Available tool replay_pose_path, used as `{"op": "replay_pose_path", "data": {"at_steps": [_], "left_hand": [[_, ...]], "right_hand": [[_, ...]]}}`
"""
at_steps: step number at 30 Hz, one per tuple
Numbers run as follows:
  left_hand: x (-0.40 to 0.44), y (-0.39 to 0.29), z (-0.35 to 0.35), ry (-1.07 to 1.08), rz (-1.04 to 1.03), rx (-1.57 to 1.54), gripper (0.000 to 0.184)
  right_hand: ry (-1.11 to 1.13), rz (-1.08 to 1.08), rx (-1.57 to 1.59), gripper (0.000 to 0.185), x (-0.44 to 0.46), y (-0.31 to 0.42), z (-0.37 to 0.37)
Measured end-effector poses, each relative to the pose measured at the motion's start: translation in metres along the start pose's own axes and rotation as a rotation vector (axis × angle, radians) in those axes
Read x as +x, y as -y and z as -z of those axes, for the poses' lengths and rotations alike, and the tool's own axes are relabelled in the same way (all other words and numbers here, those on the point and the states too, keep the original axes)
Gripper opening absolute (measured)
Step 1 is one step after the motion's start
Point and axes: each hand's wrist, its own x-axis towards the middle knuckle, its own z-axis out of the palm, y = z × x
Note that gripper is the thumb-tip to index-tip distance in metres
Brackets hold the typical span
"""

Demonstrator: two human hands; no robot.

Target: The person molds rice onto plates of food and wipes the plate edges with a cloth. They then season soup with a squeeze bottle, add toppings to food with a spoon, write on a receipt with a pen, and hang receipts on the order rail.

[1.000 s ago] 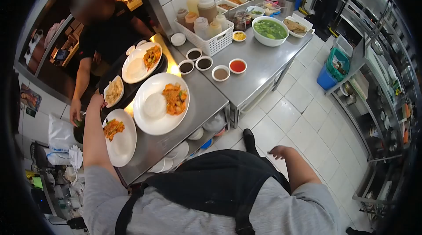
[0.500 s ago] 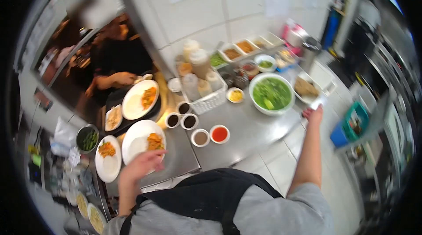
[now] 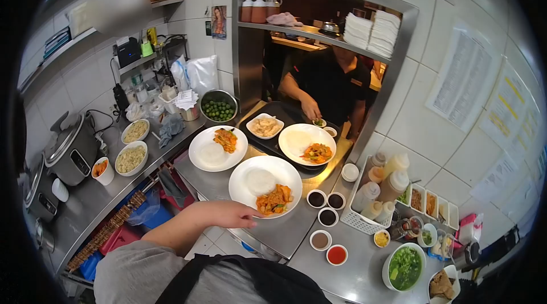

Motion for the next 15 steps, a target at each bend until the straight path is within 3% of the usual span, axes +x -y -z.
{"op": "replay_pose_path", "data": {"at_steps": [5,7,9,11,12,13,14,15], "left_hand": [[-0.047,0.057,0.011,-0.081,0.178,-0.047,0.044],[-0.067,0.096,0.018,-0.188,0.286,-0.319,0.042],[-0.099,0.128,0.034,-0.272,0.285,-0.223,0.044],[-0.136,0.162,0.046,-0.642,0.599,-0.233,0.043],[-0.158,0.18,0.054,-0.772,0.603,-0.243,0.045],[-0.182,0.2,0.058,-0.9,0.61,-0.256,0.048],[-0.202,0.249,0.053,-1.103,0.746,-0.048,0.046],[-0.223,0.294,0.038,-1.283,0.894,0.169,0.045]], "right_hand": [[0.119,0.128,-0.11,0.043,-0.095,0.073,-0.03],[0.46,0.198,-0.085,0.048,-0.106,0.068,-0.045],[0.489,0.609,-0.541,0.042,-0.132,0.055,-0.076],[0.715,0.242,-0.115,0.039,-0.217,0.068,-0.136],[0.757,-0.112,0.034,0.037,-0.234,0.062,-0.161],[0.841,-0.205,0.176,0.037,-0.286,0.068,-0.19],[1.125,-0.132,0.12,0.039,-0.322,0.068,-0.219],[1.158,-0.2,0.17,0.052,-0.354,0.059,-0.246]]}}
